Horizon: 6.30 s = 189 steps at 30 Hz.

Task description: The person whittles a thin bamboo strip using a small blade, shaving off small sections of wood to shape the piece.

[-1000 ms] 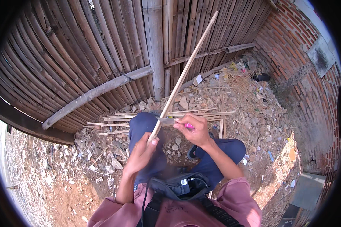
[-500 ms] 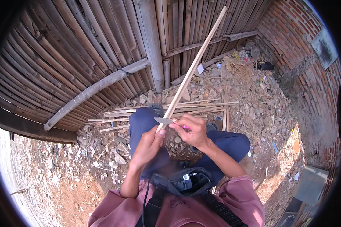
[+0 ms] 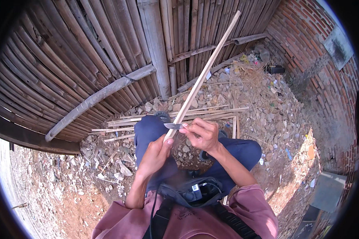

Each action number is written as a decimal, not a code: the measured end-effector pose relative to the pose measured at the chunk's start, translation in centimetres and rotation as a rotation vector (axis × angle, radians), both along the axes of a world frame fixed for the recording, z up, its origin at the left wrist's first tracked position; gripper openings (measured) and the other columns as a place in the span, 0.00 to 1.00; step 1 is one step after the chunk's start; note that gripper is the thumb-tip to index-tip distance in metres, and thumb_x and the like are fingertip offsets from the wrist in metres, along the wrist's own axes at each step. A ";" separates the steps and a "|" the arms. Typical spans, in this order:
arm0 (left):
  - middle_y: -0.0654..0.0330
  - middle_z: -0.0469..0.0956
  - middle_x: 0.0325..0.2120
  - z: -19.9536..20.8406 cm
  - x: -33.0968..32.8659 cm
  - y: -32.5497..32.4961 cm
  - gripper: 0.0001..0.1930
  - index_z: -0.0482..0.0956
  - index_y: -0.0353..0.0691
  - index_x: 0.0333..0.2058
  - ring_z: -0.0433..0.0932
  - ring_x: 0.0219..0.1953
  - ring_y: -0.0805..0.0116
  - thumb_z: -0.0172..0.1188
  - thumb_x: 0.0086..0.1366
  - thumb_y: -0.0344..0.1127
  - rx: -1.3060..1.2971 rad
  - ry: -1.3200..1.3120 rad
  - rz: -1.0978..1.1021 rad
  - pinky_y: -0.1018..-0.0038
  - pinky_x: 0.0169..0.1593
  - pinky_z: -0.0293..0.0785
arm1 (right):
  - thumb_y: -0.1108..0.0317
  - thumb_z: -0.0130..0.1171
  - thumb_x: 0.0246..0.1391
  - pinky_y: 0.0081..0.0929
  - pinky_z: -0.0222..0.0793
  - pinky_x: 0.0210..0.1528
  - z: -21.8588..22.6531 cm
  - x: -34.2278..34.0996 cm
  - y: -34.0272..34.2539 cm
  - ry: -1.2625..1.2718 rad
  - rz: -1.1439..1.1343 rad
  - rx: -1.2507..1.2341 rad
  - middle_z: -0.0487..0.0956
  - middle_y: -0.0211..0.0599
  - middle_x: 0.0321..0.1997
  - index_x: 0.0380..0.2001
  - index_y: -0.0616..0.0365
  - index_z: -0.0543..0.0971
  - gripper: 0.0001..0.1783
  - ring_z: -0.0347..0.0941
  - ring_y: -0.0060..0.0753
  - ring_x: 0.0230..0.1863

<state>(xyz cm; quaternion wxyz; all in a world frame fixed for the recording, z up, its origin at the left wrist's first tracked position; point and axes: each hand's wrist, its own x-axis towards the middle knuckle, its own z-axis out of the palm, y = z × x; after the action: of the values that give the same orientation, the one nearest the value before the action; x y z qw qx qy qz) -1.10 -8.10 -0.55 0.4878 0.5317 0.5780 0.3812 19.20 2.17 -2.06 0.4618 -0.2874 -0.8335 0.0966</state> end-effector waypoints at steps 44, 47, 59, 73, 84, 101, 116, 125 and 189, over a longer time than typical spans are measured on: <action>0.72 0.59 0.19 -1.4 -2.1 -3.4 0.21 0.72 0.39 0.44 0.55 0.14 0.83 0.45 0.83 0.52 -0.325 -0.672 -0.220 0.81 0.17 0.53 | 0.51 0.59 0.72 0.13 0.42 0.19 4.3 9.1 7.1 0.608 0.336 -1.126 0.69 0.19 0.28 0.67 0.64 0.73 0.32 0.51 0.05 0.18; 0.70 0.62 0.18 -1.3 -0.9 -2.3 0.21 0.72 0.38 0.44 0.59 0.15 0.81 0.45 0.83 0.52 -0.324 -0.652 -0.289 0.80 0.19 0.62 | 0.53 0.59 0.72 0.13 0.43 0.20 2.8 8.8 6.9 0.676 0.388 -1.137 0.69 0.18 0.28 0.68 0.63 0.73 0.31 0.51 0.05 0.18; 0.67 0.75 0.23 -2.2 -0.8 -1.9 0.15 0.78 0.32 0.52 0.74 0.25 0.79 0.55 0.81 0.40 -0.085 -0.060 -0.441 0.76 0.33 0.76 | 0.57 0.62 0.72 0.14 0.41 0.17 3.9 13.7 7.6 1.067 0.064 -0.844 0.72 0.16 0.29 0.56 0.59 0.83 0.19 0.50 0.04 0.16; 0.69 0.73 0.23 0.9 1.6 0.7 0.13 0.81 0.32 0.41 0.67 0.29 0.82 0.63 0.76 0.39 -0.187 -0.141 -0.034 0.76 0.31 0.66 | 0.76 0.63 0.58 0.26 0.68 0.30 2.4 8.1 3.8 0.251 -0.158 -0.328 0.80 0.35 0.28 0.50 0.60 0.69 0.19 0.76 0.27 0.26; 0.72 0.73 0.24 -0.7 1.3 0.6 0.15 0.83 0.32 0.44 0.66 0.28 0.81 0.58 0.79 0.40 -0.130 -0.177 0.050 0.75 0.31 0.63 | 0.67 0.69 0.63 0.37 0.79 0.37 1.7 5.4 2.0 0.027 0.031 -0.225 0.85 0.40 0.37 0.47 0.59 0.77 0.14 0.86 0.44 0.37; 0.53 0.73 0.16 0.9 3.1 -0.1 0.14 0.84 0.33 0.38 0.71 0.17 0.64 0.61 0.75 0.41 0.137 0.270 0.163 0.65 0.27 0.67 | 0.68 0.75 0.54 0.32 0.68 0.22 2.4 5.7 2.6 0.101 -0.034 -0.087 0.81 0.32 0.25 0.30 0.56 0.85 0.07 0.79 0.33 0.21; 0.51 0.69 0.16 -0.3 1.3 -3.2 0.17 0.80 0.32 0.35 0.69 0.19 0.59 0.61 0.76 0.42 0.134 0.343 0.208 0.62 0.28 0.66 | 0.69 0.74 0.55 0.32 0.70 0.25 3.1 5.5 4.6 0.090 -0.136 -0.045 0.82 0.36 0.25 0.28 0.59 0.84 0.09 0.79 0.36 0.23; 0.65 0.62 0.13 -1.0 0.3 -5.5 0.18 0.78 0.32 0.30 0.60 0.20 0.79 0.61 0.76 0.42 0.100 0.250 0.280 0.68 0.24 0.57 | 0.68 0.75 0.56 0.33 0.68 0.23 2.1 4.9 4.2 0.027 -0.027 -0.028 0.79 0.32 0.25 0.28 0.58 0.84 0.09 0.76 0.34 0.21; 0.56 0.65 0.18 1.3 1.2 -6.0 0.21 0.77 0.29 0.40 0.62 0.24 0.70 0.50 0.82 0.46 -0.050 0.047 0.006 0.63 0.30 0.65 | 0.66 0.79 0.50 0.30 0.66 0.20 4.5 3.7 -2.0 0.148 0.002 -0.107 0.80 0.31 0.22 0.27 0.56 0.86 0.09 0.76 0.31 0.19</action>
<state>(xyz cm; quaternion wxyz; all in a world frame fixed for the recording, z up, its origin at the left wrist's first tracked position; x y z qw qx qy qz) 0.09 -14.05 0.74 0.4861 0.5263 0.6002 0.3556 22.87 0.19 2.39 0.5059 -0.3028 -0.7912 0.1623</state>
